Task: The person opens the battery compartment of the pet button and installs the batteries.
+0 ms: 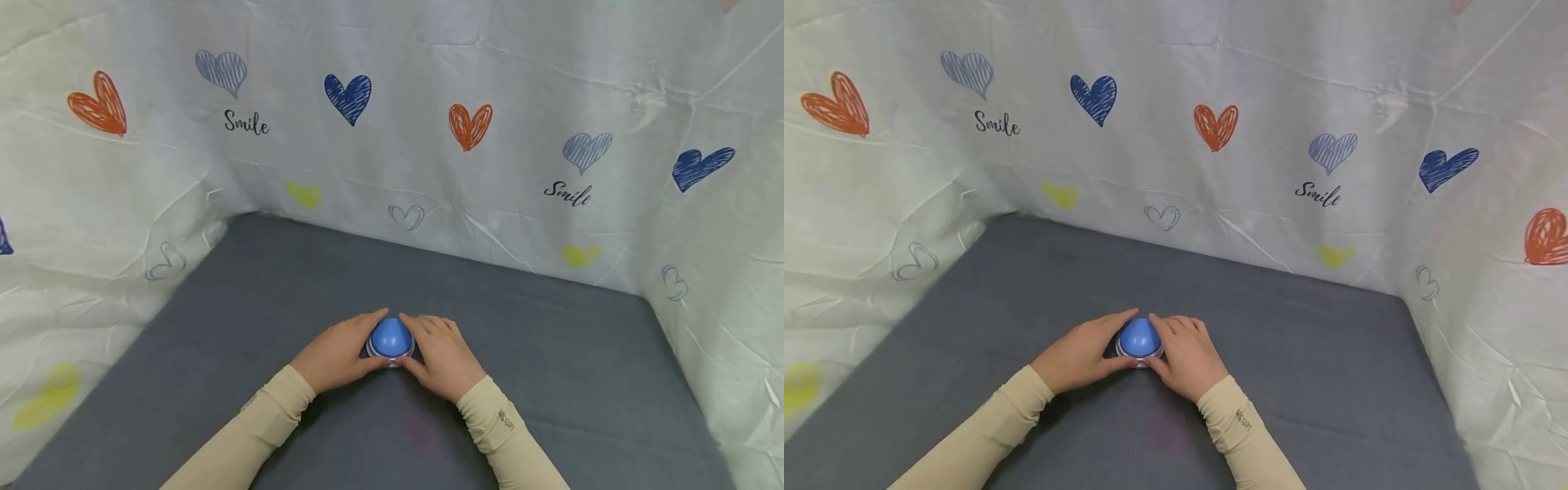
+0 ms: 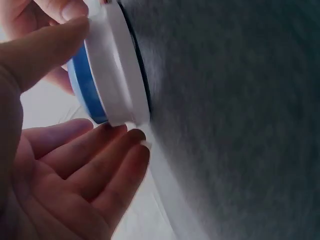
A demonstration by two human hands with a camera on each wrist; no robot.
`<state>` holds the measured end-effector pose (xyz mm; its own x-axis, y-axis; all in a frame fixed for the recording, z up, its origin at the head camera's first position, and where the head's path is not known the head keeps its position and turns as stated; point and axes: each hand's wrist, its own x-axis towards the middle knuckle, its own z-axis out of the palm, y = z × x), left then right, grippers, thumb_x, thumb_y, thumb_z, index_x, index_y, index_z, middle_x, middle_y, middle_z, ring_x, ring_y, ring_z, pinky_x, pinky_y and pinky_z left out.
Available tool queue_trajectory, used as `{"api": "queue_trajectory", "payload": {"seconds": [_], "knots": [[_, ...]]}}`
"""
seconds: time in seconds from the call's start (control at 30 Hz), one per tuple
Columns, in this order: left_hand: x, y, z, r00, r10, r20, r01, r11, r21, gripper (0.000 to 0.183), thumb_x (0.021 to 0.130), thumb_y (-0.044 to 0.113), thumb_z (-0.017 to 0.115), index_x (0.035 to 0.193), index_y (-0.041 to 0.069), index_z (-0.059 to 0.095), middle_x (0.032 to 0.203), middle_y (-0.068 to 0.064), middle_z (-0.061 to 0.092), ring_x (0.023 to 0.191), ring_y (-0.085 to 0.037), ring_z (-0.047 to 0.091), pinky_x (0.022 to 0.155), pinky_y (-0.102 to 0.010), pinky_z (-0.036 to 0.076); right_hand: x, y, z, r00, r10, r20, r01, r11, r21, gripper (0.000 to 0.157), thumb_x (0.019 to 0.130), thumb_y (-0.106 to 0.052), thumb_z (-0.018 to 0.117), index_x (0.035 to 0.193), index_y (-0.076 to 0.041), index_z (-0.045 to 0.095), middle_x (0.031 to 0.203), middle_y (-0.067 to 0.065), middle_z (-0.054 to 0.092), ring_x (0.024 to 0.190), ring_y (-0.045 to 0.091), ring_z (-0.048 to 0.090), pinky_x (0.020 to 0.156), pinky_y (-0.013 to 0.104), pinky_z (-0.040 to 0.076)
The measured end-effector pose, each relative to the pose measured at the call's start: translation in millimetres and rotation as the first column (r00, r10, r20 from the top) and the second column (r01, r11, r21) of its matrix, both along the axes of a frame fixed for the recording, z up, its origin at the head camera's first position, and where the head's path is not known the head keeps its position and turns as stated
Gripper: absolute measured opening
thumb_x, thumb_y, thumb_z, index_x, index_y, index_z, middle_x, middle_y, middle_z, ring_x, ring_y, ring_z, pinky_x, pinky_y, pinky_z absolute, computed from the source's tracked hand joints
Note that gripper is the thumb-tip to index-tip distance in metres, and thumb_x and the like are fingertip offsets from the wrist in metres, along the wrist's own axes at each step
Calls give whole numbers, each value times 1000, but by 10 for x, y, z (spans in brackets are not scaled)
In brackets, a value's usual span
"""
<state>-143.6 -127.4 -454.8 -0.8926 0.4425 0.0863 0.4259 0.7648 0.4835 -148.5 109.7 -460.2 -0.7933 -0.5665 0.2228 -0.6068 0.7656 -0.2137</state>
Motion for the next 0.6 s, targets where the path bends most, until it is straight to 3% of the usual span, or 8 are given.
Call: {"api": "queue_trajectory", "payload": {"seconds": [0.2, 0.6], "knots": [[-31, 14, -7, 998, -6, 59, 3, 998, 56, 83, 94, 37, 87, 163, 9, 48, 158, -14, 58, 140, -33, 63, 112, -51, 54, -11, -34, -13, 999, 25, 29, -25, 1000, -3, 69, 99, -37, 82, 156, -9, 57, 139, 8, 73, 133, 26, 66, 116, 52, 47], [-91, 13, -33, 995, -64, 77, 54, 990, 131, 76, 97, 40, 83, 161, 13, 52, 155, -9, 61, 139, -27, 64, 113, -48, 55, -2, 48, 69, 995, 48, 82, -44, 998, -50, 69, 99, -41, 80, 156, -9, 57, 140, 8, 72, 131, 28, 66, 115, 55, 46]]}}
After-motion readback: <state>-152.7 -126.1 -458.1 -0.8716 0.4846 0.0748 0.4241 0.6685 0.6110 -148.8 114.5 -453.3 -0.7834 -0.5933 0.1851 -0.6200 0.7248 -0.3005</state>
